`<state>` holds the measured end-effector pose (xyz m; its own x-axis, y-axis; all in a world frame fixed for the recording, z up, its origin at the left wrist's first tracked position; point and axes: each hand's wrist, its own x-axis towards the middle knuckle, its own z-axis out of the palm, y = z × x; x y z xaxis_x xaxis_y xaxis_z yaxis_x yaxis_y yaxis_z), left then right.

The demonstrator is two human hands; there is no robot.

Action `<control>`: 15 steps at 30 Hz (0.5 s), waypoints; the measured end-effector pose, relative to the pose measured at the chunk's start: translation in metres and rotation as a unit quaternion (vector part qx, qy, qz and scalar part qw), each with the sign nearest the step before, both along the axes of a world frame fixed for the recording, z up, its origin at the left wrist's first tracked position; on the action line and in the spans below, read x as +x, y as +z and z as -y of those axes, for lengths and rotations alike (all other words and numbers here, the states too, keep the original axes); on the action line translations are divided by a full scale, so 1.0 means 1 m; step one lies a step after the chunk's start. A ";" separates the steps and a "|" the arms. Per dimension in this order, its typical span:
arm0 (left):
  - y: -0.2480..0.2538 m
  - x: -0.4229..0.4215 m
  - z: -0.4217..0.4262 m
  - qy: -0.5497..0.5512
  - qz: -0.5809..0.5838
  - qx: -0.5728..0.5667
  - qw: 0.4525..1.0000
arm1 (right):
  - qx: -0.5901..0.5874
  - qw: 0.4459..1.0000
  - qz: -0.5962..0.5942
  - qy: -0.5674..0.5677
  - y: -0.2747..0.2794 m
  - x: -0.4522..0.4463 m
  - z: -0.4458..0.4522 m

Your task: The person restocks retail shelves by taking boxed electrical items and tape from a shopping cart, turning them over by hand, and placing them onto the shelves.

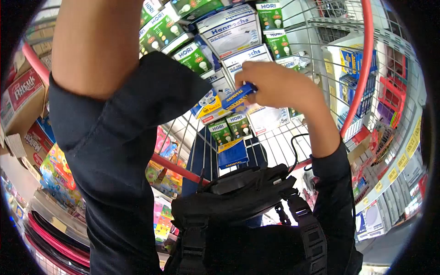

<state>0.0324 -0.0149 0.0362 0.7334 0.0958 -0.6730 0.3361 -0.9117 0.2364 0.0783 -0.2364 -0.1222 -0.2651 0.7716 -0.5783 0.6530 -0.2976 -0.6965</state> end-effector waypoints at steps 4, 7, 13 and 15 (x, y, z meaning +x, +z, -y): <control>0.001 0.008 0.008 -0.017 -0.009 -0.010 1.000 | 0.094 0.976 -0.030 -0.194 0.027 0.034 -0.012; -0.001 0.012 0.016 -0.038 -0.009 -0.022 0.999 | 0.061 0.936 -0.048 -0.343 0.049 0.054 -0.018; -0.005 0.022 0.023 -0.030 -0.058 0.006 0.998 | 0.133 0.876 -0.095 -0.453 0.055 0.045 -0.023; -0.009 0.028 0.018 -0.006 -0.092 0.032 0.995 | 0.133 0.882 -0.098 -0.442 0.055 0.047 -0.022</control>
